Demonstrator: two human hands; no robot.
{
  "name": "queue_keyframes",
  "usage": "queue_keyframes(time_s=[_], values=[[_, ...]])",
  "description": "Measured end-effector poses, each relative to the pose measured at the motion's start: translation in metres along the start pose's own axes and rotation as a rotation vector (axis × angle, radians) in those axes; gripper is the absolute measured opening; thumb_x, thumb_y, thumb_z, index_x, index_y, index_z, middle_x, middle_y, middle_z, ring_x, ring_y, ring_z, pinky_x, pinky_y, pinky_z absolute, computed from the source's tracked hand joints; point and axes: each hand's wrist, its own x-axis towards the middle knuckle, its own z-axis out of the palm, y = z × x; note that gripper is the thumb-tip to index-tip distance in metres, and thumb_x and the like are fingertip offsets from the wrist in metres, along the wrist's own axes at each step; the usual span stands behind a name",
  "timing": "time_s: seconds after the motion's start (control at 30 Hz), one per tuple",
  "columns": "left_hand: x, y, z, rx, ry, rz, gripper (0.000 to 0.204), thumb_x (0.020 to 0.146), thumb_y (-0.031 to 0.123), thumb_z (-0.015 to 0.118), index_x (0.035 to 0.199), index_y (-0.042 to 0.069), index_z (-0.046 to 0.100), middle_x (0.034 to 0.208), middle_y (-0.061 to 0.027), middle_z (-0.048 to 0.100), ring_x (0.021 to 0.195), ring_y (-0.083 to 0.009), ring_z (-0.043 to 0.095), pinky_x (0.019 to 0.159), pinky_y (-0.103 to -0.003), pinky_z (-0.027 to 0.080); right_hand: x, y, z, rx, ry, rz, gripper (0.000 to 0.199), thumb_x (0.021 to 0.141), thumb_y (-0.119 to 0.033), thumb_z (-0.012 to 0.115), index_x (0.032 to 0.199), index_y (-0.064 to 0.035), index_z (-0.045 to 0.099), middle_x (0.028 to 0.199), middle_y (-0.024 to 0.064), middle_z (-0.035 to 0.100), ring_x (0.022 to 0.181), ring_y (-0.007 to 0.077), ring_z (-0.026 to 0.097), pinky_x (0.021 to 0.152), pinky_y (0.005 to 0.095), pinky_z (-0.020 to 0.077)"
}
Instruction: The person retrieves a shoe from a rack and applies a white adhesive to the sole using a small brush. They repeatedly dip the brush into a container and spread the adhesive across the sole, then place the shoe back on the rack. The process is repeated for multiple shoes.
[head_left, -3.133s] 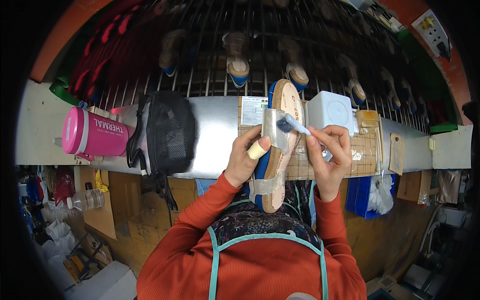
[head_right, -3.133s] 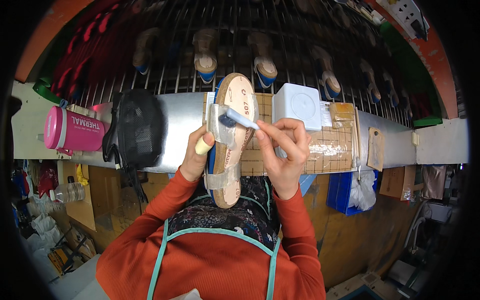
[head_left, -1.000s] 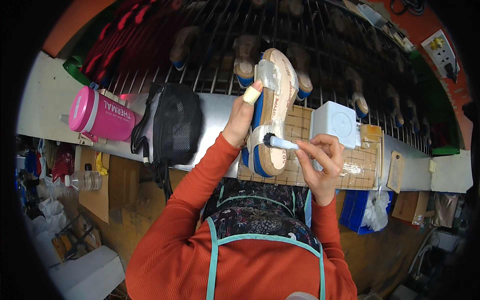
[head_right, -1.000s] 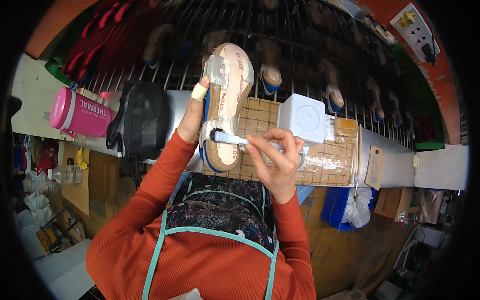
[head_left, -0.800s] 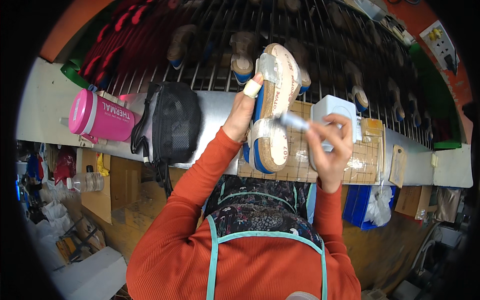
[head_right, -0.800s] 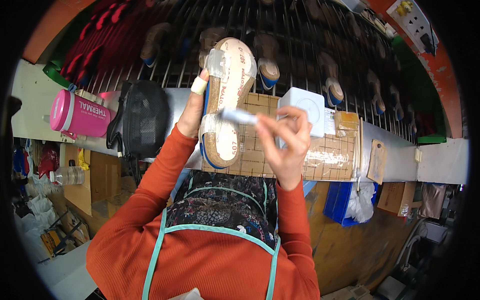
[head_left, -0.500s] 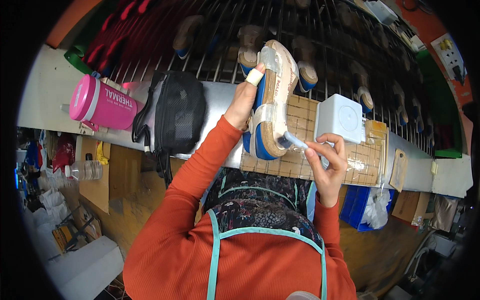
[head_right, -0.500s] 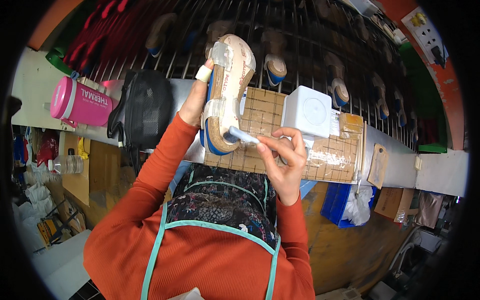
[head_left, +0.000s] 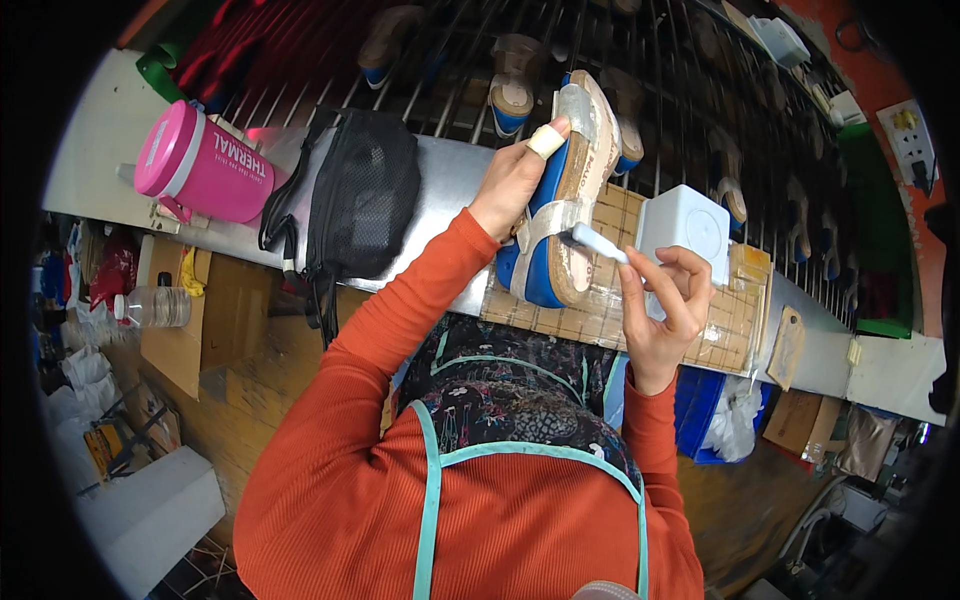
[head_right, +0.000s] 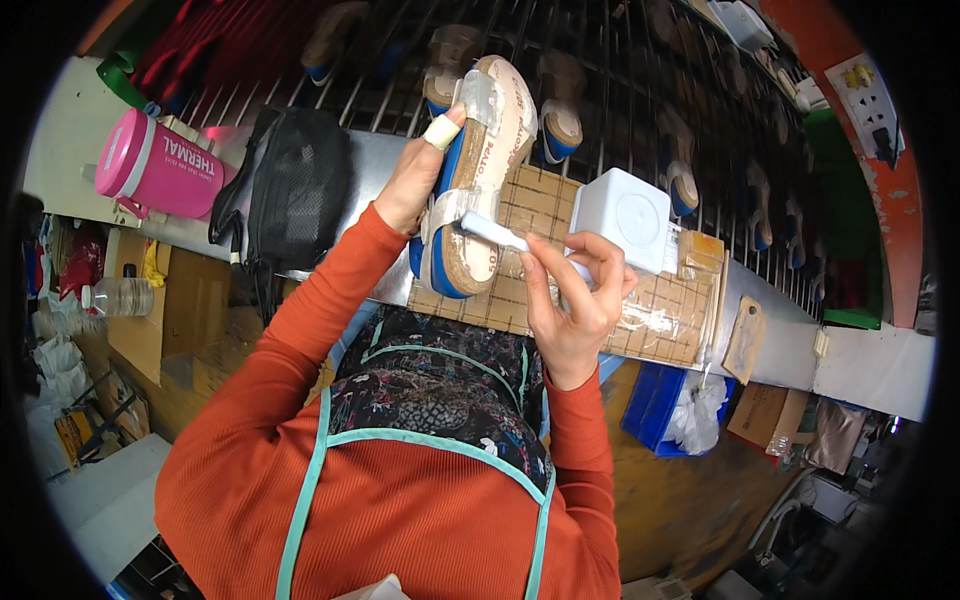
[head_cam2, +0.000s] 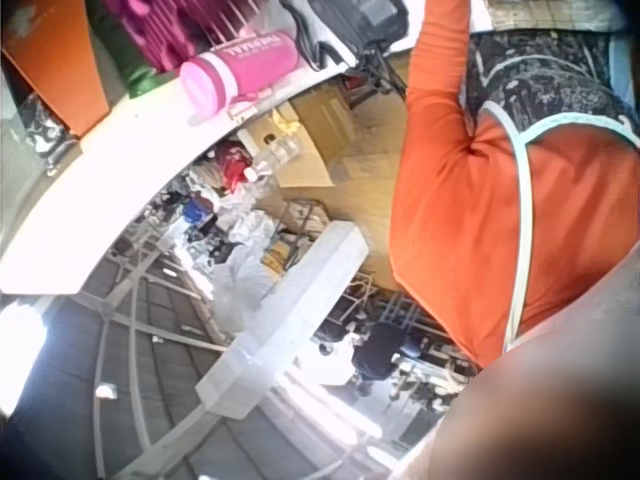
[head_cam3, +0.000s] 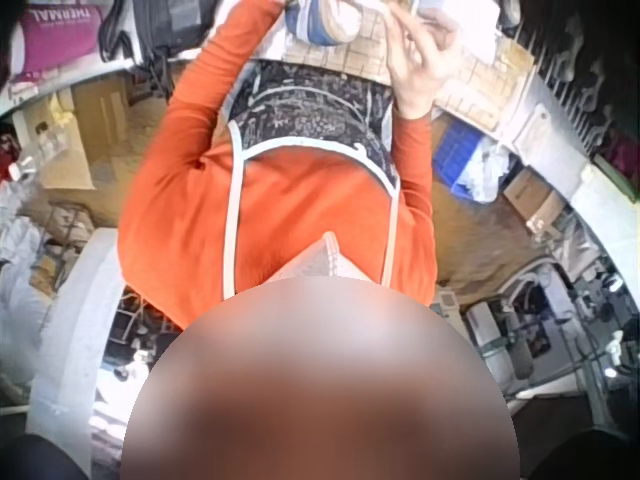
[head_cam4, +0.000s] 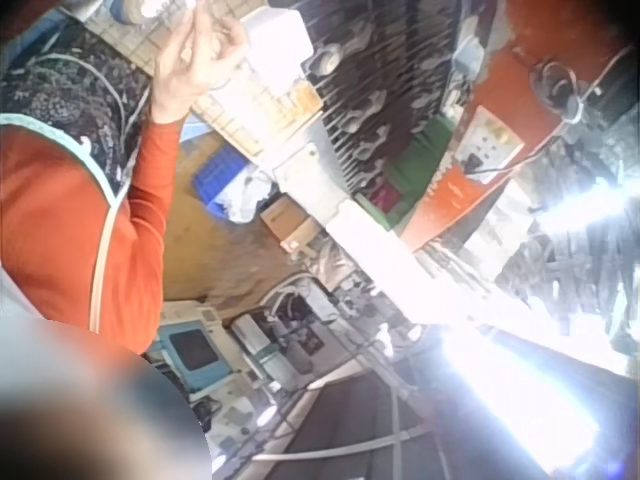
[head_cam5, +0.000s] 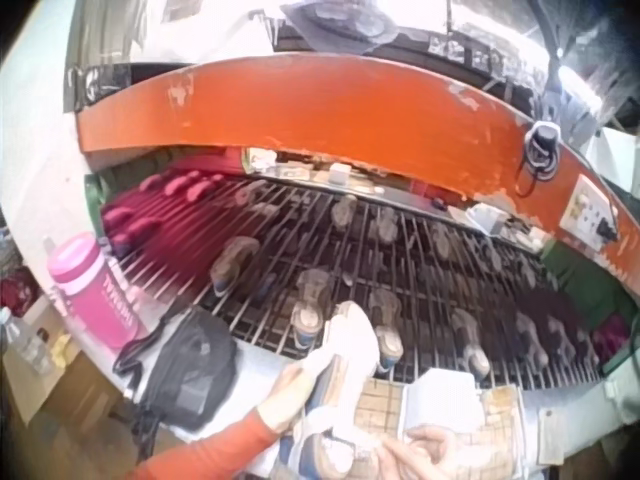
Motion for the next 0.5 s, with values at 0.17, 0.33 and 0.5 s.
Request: queue_keyframes(time_s=[0.17,0.33,0.5], values=[[0.008,0.004,-0.003,-0.045,-0.080,-0.136,0.081,0.085,0.066,0.056,0.119,-0.007,0.058,0.107,-0.0132,0.065,0.095,-0.0150,0.063,0.084,-0.029,0.051,0.005,0.005,-0.008,0.121,-0.131,-0.030,0.023,0.070,-0.011,0.079,0.092,-0.0145,0.077,0.091,0.0023,0.060,0.073,0.0144,0.052,0.077,0.0294,0.0340],[0.009,0.010,-0.002,-0.157,-0.228,-0.258,0.075,0.087,0.066,0.051,0.128,0.004,0.056,0.114,-0.0103,0.065,0.097,-0.0156,0.065,0.086,-0.029,0.052,0.024,0.004,-0.013,0.129,-0.227,-0.154,0.023,0.067,-0.011,0.080,0.090,-0.0145,0.077,0.087,0.0013,0.060,0.077,0.0159,0.051,0.073,0.0297,0.0368],[-0.004,0.017,-0.010,-0.371,-0.390,-0.504,0.065,0.092,0.062,0.047,0.129,0.010,0.056,0.118,-0.0072,0.065,0.099,-0.0150,0.066,0.083,-0.031,0.055,0.050,-0.006,-0.008,0.206,-0.297,-0.294,0.024,0.067,-0.013,0.080,0.090,-0.0159,0.077,0.087,0.0004,0.060,0.076,0.0160,0.050,0.073,0.0295,0.0365]])
